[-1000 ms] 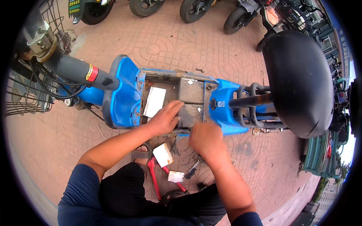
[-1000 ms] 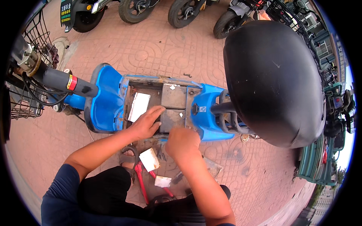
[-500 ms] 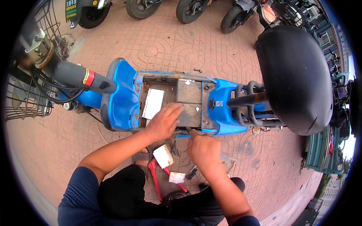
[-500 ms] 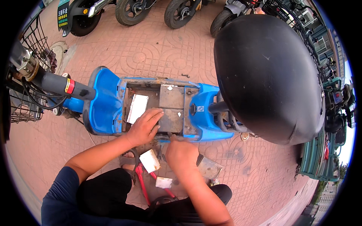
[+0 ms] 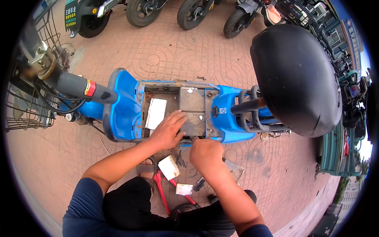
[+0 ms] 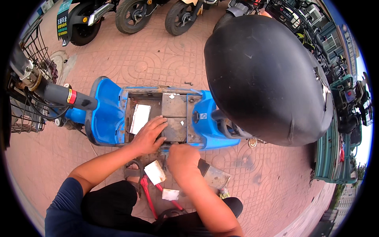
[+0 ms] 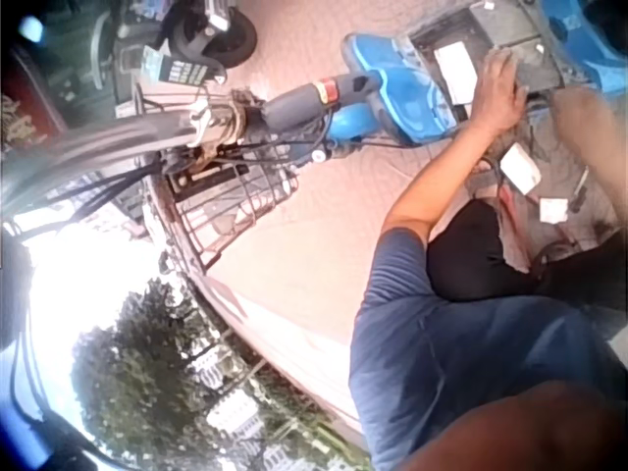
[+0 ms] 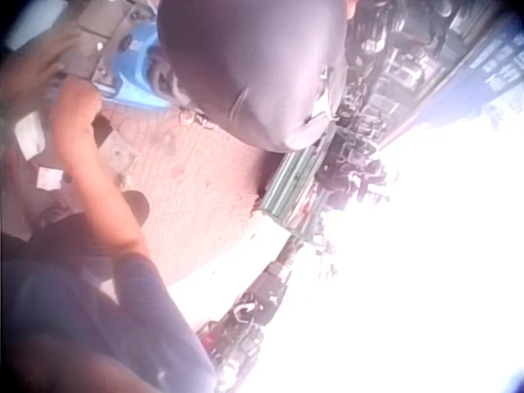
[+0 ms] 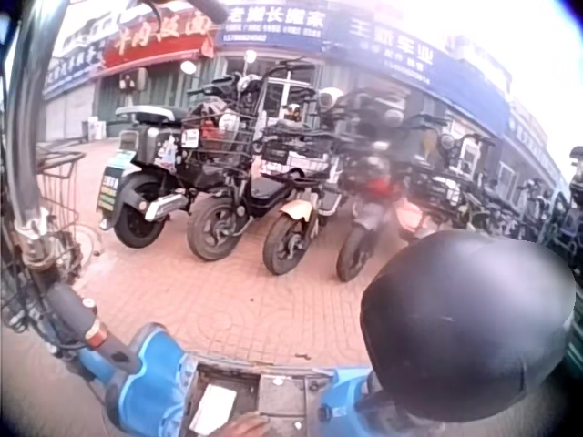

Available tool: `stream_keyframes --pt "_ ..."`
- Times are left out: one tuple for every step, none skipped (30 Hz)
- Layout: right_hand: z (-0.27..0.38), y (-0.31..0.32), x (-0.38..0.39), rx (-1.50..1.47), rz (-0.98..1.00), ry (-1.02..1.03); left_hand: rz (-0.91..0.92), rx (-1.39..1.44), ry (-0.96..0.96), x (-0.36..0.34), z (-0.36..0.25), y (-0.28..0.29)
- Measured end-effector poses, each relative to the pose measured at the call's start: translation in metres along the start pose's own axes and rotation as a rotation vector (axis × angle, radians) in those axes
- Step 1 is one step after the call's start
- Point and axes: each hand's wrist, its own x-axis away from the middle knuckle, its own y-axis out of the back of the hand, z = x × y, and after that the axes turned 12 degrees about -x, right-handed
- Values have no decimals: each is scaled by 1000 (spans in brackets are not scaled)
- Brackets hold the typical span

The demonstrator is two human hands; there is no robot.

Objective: The person works on the internal components of an electric scooter, using pliers to pull and adjust wires within the battery compartment while the seat is flipped up.

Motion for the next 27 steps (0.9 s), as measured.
stream_keyframes --pt "7 -8 6 16 -51 -15 10 2 -3 0 1 -1" --pt "12 -12 11 35 -102 -24 14 3 0 1 2 -1" --pt "14 -12 16 9 -112 -45 13 5 4 2 3 -1" --pt "17 -9 21 -18 -122 -66 13 7 8 3 4 -2" --pt "18 -6 25 -44 -135 -93 14 11 6 2 4 -2" --pt "18 -5 24 -44 -115 -93 16 13 5 1 3 -2" --pt "17 -3 21 -44 -96 -92 17 15 5 1 3 -1" --pt "15 -1 18 -44 -77 -93 20 17 3 0 3 -1" --pt "10 3 13 -47 -30 -88 16 26 3 1 3 -3" --pt "5 8 5 -50 17 -83 11 36 2 2 5 -5" --pt "3 10 0 -54 62 -74 6 41 3 2 6 -4" --pt "3 7 3 -38 22 -67 3 61 4 2 7 -4" --pt "4 2 9 -22 -18 -60 0 80 4 2 8 -4" --pt "5 -2 12 -6 -58 -48 -6 97 8 1 9 -2" --pt "6 -4 16 -26 -99 -38 -5 96 3 0 9 -1" --pt "5 -5 19 -46 -140 -28 -5 95 -1 -1 10 0" --pt "1 -4 21 -66 -180 -22 -3 96 -8 -2 8 1" --pt "-3 1 17 -62 -120 -9 -2 108 -12 -2 6 2" --pt "-7 10 6 -58 -60 4 0 121 -15 -2 6 4" --pt "-9 17 -3 -51 -6 24 -7 128 -19 -6 7 7" --pt "-6 12 -1 -16 -8 -1 -3 126 -14 -5 8 5" --pt "-2 2 5 19 -10 -27 0 123 -9 -2 9 0" --pt "2 -6 9 54 -12 -45 1 117 1 0 12 -1" --pt "3 -11 14 28 -74 -42 5 121 15 -2 13 2" --pt "3 -14 20 1 -135 -39 9 125 29 -3 13 6" --pt "2 -16 26 -23 -191 -44 17 139 41 -3 10 6" --pt "0 -6 22 -40 -104 -42 20 142 33 -2 8 3"
